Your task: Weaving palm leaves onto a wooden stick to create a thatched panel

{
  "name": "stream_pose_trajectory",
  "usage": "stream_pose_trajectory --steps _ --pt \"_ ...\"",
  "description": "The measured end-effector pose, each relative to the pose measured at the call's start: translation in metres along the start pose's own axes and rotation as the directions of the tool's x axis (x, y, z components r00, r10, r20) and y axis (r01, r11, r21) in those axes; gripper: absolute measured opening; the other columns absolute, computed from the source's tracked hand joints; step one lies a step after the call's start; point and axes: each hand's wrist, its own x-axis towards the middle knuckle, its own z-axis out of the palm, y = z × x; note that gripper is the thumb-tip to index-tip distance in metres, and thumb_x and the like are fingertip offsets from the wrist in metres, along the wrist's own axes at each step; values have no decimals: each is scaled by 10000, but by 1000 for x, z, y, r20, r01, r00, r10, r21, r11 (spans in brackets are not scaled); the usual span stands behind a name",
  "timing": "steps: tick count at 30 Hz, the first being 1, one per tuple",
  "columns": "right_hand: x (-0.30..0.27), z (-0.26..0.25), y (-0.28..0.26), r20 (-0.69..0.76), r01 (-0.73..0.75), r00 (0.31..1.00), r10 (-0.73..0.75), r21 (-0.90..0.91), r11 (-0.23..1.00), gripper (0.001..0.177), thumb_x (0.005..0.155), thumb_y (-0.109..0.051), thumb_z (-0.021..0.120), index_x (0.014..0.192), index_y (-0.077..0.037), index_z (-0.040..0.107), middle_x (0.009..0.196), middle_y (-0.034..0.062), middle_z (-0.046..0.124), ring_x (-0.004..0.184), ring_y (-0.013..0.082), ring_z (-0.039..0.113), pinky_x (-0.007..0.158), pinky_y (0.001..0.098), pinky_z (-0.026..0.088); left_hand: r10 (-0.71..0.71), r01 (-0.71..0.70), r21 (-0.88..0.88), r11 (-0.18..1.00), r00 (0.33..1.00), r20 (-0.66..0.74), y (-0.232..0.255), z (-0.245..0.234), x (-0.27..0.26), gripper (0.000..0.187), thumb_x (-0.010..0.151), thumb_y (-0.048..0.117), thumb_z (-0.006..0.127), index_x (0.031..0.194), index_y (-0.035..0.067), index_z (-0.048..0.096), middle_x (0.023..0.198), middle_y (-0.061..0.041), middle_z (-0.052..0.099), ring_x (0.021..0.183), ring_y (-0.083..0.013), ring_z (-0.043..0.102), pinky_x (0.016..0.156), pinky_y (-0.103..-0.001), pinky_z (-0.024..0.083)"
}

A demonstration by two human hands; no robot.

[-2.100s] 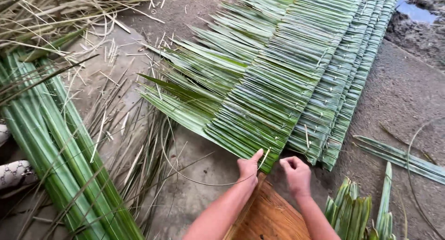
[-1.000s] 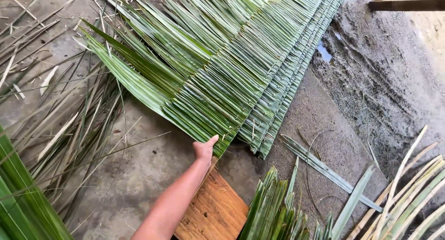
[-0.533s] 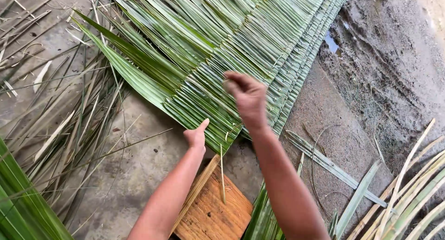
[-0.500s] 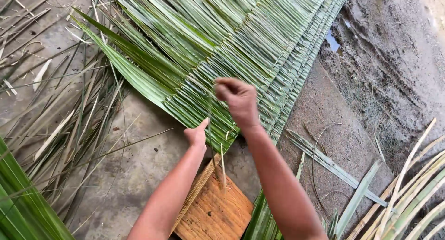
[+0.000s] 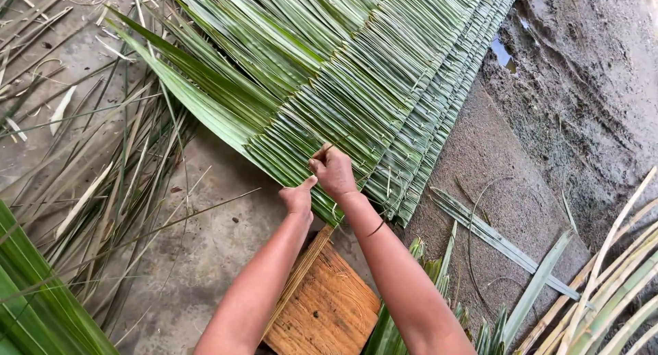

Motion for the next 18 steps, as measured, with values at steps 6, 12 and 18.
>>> stream_pose_trajectory --steps 6,12,18 --pt "-6 2 9 16 60 998 -58 -102 993 104 857 -156 786 895 -181 692 729 42 746 780 296 735 738 444 574 34 -34 -31 999 999 -2 37 -2 -30 418 530 63 976 821 -100 724 722 -142 656 845 -126 624 726 -374 530" --pt "-7 9 8 26 88 996 -84 -254 963 144 859 -199 779 912 -205 646 804 74 739 846 347 721 757 502 571 49 -51 -39 998 998 -50 3 0 -1 327 511 96 961 734 -21 753 616 -131 679 710 -162 713 610 -347 532" --pt "2 14 10 119 67 993 -12 -472 879 137 858 -291 754 912 -264 632 837 -8 721 896 263 732 806 431 588 75 -76 -43 996 996 -40 -14 -1 13 291 524 122 970 701 21 762 580 -109 666 638 -136 699 577 -335 534"
